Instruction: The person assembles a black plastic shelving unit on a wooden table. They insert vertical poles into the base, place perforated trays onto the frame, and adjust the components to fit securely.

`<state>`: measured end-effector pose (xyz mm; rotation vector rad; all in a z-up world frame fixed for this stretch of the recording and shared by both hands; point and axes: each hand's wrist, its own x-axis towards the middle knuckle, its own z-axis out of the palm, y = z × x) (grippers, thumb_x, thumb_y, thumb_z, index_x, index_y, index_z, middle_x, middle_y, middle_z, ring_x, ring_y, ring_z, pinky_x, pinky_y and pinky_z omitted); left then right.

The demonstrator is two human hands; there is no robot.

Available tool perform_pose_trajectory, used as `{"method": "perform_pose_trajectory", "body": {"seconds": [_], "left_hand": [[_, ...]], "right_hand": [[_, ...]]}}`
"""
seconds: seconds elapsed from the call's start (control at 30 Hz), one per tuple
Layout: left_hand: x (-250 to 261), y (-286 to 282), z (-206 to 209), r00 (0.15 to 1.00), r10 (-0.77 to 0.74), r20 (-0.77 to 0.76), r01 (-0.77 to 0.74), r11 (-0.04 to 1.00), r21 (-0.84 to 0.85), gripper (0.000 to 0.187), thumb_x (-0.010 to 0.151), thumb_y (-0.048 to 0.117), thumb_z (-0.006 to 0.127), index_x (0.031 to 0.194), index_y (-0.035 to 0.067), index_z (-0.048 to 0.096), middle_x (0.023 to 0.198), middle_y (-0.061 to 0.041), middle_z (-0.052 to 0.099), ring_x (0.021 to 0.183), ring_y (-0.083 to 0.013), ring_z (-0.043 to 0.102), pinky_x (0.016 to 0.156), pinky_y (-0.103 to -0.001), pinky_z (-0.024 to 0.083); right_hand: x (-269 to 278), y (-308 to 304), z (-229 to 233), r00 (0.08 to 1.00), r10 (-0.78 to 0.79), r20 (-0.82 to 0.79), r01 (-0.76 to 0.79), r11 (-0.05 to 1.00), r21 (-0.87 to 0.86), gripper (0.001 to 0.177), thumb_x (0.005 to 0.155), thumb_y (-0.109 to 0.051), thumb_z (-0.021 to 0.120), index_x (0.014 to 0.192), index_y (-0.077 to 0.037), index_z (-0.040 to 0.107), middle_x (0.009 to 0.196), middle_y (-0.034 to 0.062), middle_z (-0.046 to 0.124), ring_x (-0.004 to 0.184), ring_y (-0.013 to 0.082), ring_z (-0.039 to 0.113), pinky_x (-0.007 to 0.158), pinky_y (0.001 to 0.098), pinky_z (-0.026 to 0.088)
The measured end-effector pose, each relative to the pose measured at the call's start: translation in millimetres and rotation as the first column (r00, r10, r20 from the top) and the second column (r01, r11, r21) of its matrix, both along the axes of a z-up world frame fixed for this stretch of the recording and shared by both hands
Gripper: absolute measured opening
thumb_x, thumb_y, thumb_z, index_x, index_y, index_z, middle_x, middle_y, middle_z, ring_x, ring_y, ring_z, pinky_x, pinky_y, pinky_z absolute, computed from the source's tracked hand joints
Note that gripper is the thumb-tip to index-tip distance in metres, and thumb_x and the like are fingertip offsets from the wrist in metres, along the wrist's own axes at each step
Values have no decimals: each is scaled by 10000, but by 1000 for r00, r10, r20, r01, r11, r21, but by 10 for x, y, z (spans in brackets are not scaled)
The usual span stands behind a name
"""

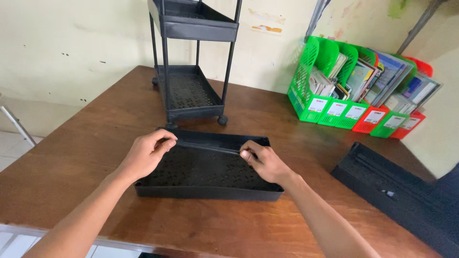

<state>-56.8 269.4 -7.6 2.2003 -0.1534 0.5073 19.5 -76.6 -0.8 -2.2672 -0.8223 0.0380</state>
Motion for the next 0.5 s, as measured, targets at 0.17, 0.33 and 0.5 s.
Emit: {"method": "perform_pose_trajectory", "body": {"seconds": [0.17,0.33,0.5], "left_hand": [[54,84,-81,988,29,149,-104,845,525,208,925,324,706,990,131,742,952,-61,748,866,-270,718,829,-445,523],[280,-52,-266,992,95,88,-130,717,685,180,922,227,675,1065,126,719,1156,-60,665,1109,-258,667,967,-402,538],[565,-225,-586,956,176,-233,4,790,614,578,928,23,561,1494,116,484,1543,-86,479,1358,-278,522,1102,-384,463]], "right_hand": [[50,85,-101,724,61,688,-16,997,-72,233,833,-217,729,1045,-123,705,1074,150,665,946,357,632,807,444,478],[291,250,-362,803,-44,594,192,963,-189,249,867,-143,706,1113,-149,742,1099,75,664,1107,285,637,949,442,465],[383,366,-638,803,-14,596,238,924,-299,481,810,-29,615,1266,-146,712,1244,77,662,1116,294,630,1000,442,470]]}}
